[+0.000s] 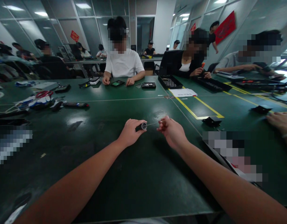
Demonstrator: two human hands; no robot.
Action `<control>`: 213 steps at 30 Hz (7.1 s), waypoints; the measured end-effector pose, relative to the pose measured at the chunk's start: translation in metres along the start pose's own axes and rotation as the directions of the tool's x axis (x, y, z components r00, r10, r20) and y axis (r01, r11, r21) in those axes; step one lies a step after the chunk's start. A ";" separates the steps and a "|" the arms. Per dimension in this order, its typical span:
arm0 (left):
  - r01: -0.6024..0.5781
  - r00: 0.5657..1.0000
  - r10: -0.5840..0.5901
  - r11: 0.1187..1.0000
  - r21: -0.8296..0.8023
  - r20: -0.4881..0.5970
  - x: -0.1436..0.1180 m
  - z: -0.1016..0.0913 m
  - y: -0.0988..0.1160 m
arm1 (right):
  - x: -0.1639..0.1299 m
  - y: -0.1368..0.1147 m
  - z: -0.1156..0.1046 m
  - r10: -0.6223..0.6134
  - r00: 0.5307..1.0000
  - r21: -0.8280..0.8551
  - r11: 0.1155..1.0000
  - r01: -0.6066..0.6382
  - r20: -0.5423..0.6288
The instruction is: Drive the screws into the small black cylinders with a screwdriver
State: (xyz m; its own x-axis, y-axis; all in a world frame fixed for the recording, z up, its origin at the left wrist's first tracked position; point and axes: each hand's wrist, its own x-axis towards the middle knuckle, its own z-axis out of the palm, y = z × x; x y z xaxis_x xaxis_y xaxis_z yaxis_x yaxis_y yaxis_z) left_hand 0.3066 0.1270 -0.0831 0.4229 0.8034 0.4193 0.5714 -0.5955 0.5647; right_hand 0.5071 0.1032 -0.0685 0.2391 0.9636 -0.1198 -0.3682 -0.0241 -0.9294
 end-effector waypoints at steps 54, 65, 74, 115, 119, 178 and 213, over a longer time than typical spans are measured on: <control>0.113 0.992 -0.108 0.991 0.077 -0.057 -0.001 0.001 -0.004 | -0.014 -0.004 -0.003 -0.333 0.904 -0.598 0.679 0.426 0.267; 0.086 0.995 -0.081 0.992 0.092 -0.064 -0.002 -0.001 0.000 | -0.006 -0.005 -0.002 -0.296 0.943 -0.306 0.893 0.330 0.153; 0.095 0.995 -0.092 0.984 0.154 -0.029 -0.004 -0.003 0.002 | 0.007 0.005 -0.005 -0.063 0.998 -0.083 0.995 0.062 -0.008; 0.095 0.993 -0.081 0.981 0.169 -0.087 -0.002 0.000 -0.003 | -0.016 -0.002 0.001 -0.452 0.850 -0.558 0.646 0.520 0.269; 0.112 0.992 -0.100 0.981 0.161 -0.080 -0.003 -0.001 -0.002 | -0.020 -0.008 -0.001 -0.532 0.817 -0.572 0.607 0.551 0.222; 0.162 0.952 -0.225 0.946 0.281 0.210 0.003 -0.005 0.006 | -0.022 -0.014 0.001 -0.559 0.801 -0.615 0.560 0.555 0.214; 0.290 0.431 -0.882 0.333 -0.897 -0.189 -0.048 -0.168 -0.056 | -0.021 -0.009 0.000 -0.504 0.815 -0.625 0.547 0.557 0.286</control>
State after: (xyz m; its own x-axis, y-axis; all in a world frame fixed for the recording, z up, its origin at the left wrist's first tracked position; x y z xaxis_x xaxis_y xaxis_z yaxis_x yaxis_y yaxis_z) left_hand 0.1358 0.1220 -0.0151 -0.4546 0.8716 -0.1835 -0.3177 0.0338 0.9476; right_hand 0.5058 0.0829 -0.0576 0.1232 0.8739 0.4703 0.4937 0.3572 -0.7929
